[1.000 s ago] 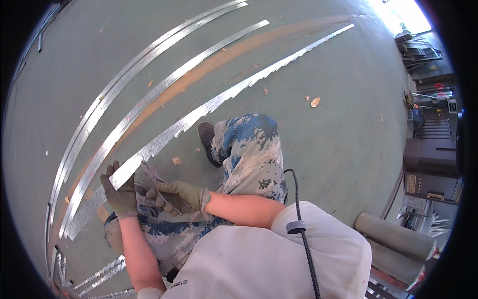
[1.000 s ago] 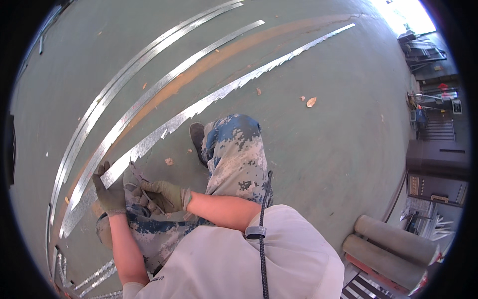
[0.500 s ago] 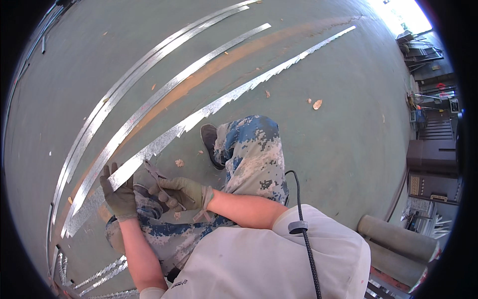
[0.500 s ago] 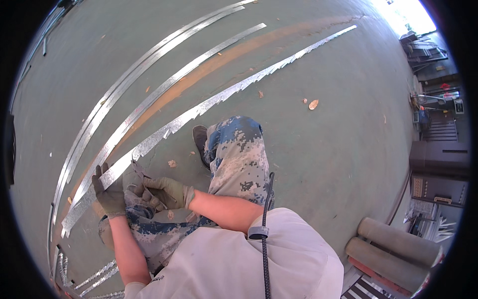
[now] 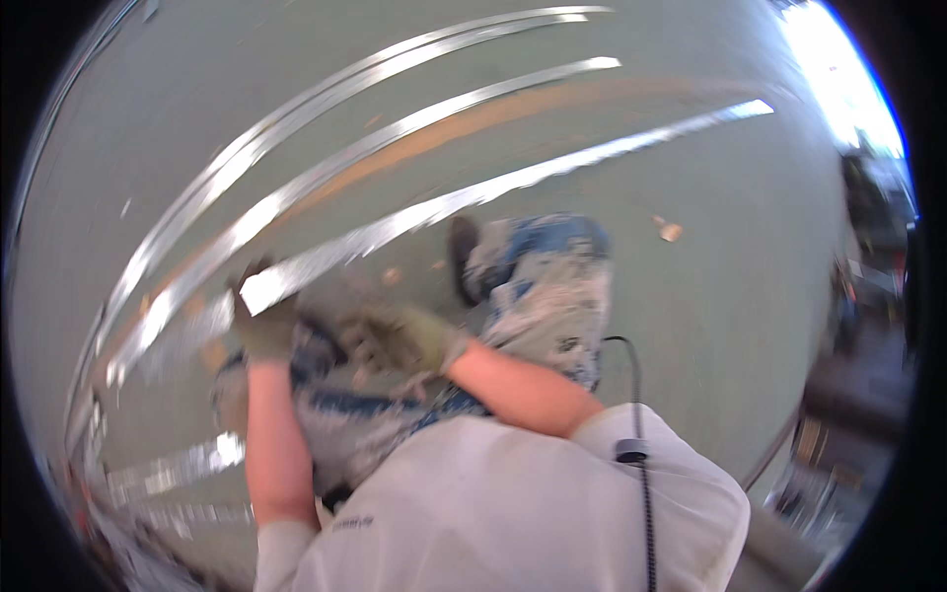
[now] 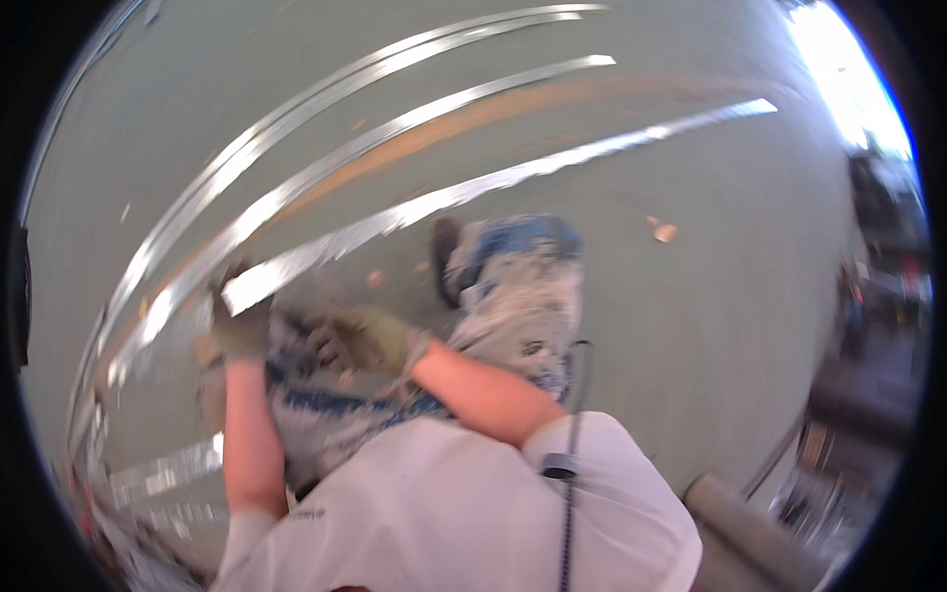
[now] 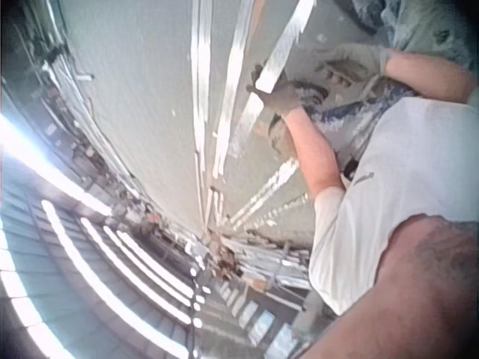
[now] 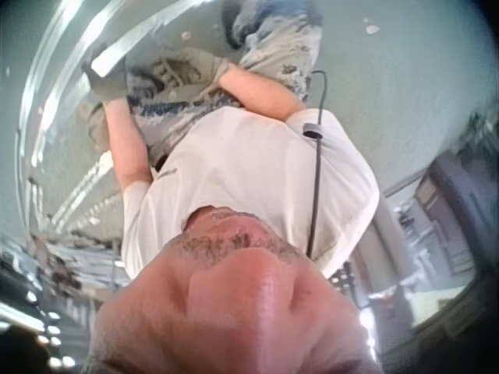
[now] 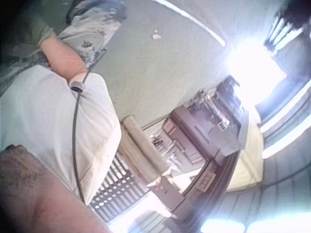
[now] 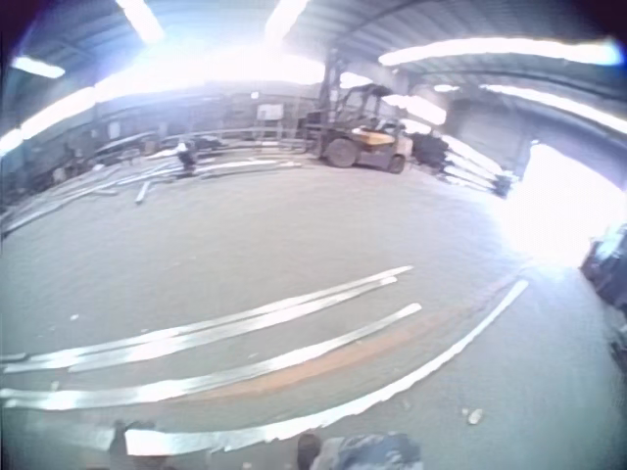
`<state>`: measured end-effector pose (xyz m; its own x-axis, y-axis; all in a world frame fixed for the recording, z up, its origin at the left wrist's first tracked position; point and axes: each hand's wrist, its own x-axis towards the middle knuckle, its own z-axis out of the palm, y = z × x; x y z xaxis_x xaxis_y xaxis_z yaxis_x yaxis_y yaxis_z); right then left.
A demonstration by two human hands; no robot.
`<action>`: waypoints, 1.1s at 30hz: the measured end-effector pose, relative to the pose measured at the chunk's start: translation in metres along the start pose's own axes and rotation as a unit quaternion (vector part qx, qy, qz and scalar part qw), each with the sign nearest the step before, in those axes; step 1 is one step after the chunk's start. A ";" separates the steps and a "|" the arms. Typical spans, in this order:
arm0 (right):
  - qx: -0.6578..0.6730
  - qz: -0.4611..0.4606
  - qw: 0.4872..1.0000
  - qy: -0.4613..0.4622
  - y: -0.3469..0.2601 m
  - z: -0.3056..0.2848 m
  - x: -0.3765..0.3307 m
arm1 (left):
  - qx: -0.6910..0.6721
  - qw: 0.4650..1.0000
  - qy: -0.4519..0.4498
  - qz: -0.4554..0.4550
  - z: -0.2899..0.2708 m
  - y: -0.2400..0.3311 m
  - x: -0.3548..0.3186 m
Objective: The person picks up a long metal strip and sits on the floor. They use pliers to cut the metal strip into smaller pieces, placing the cut pieces on the floor.
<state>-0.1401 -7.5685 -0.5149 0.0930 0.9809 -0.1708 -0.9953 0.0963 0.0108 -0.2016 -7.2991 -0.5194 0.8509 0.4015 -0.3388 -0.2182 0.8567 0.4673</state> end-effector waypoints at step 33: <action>-0.419 0.059 0.853 0.306 0.027 0.045 0.039 | 0.019 0.991 0.122 0.049 0.054 -0.013 -0.008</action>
<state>-0.1623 -7.5203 -0.4765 0.2145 0.6790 -0.7021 -0.6906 -0.4029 -0.6006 -0.1800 -7.3313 -0.4788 0.6837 0.5534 -0.4757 -0.2720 0.7981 0.5377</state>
